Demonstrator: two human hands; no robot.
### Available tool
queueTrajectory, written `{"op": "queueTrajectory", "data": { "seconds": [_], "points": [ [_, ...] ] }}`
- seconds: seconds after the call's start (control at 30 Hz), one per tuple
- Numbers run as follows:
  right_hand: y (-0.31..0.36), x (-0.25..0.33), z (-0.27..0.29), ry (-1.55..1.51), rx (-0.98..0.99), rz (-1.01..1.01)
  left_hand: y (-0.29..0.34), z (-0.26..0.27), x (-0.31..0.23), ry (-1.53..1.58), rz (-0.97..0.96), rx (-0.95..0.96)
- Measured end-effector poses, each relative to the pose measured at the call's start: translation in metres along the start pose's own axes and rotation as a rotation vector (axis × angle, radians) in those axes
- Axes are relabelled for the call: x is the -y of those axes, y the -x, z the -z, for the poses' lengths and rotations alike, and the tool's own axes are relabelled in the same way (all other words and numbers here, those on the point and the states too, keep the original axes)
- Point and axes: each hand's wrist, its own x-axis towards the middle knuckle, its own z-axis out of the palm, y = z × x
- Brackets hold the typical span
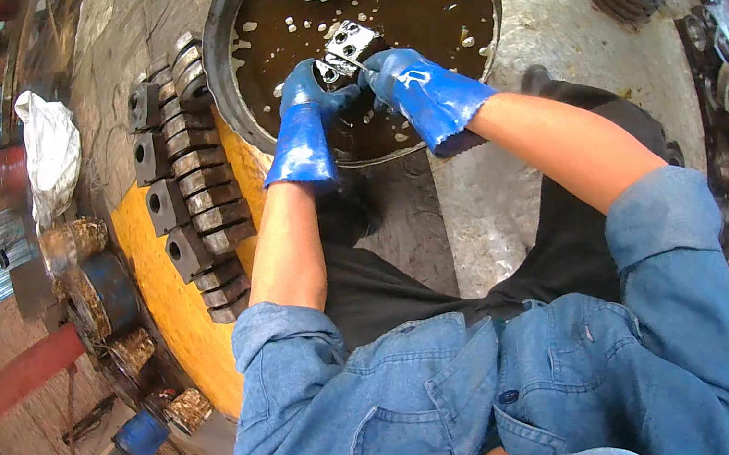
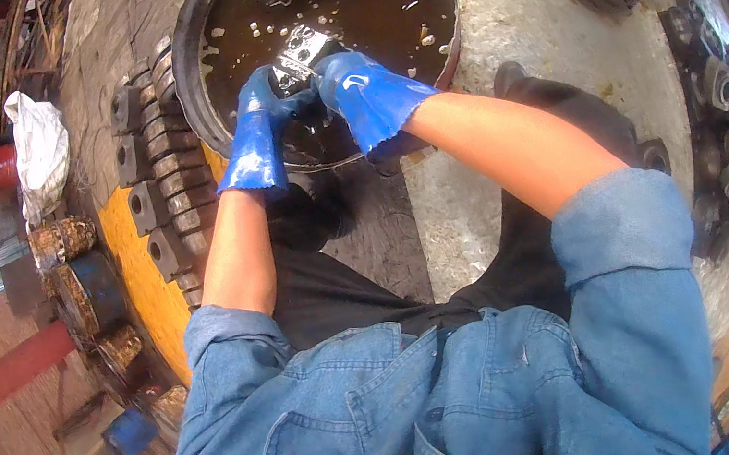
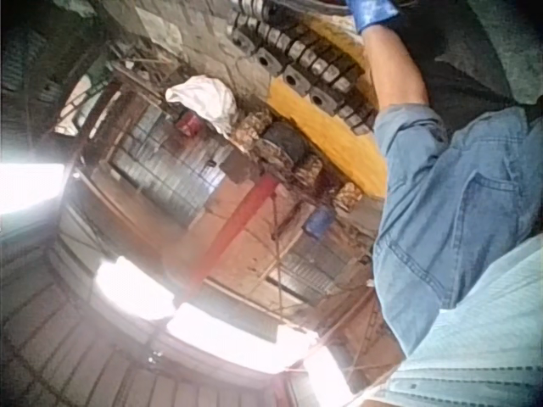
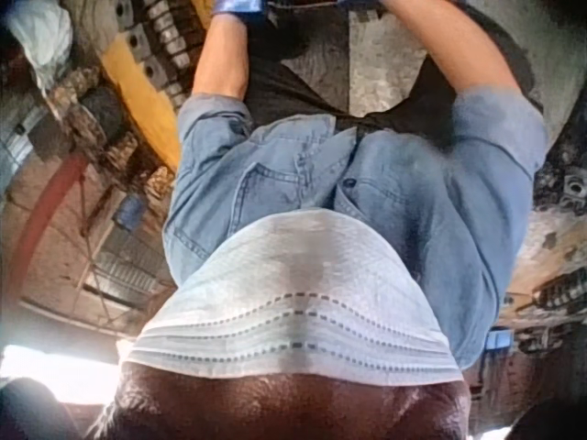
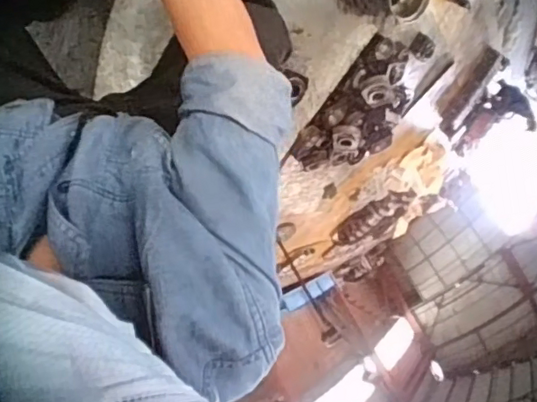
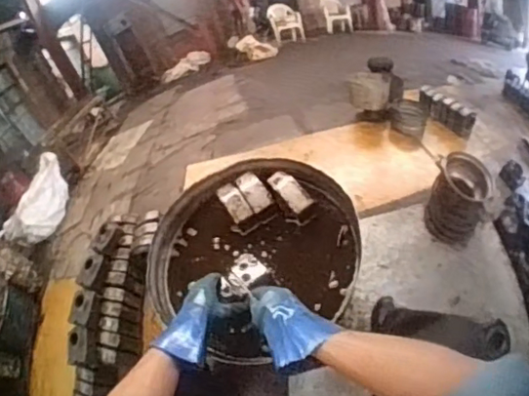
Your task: The person cleans several metal parts by dipping them into a vat of liquid one at a time and scrubbing them with a brush.
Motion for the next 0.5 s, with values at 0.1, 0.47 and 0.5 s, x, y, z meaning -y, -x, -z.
{"op": "queueTrajectory", "data": {
  "seconds": [0.1,0.47,0.5],
  "points": [
    [-0.001,0.009,0.002,0.147,-0.016,0.094,0.003,-0.001,0.005,0.125,0.037,0.027],
    [0.052,0.006,0.021,0.595,-0.191,0.005,-0.002,0.004,0.003,0.015,0.151,0.009],
    [0.057,0.012,0.023,0.657,-0.211,-0.016,-0.001,0.008,-0.005,0.020,0.172,0.038]
  ]
}}
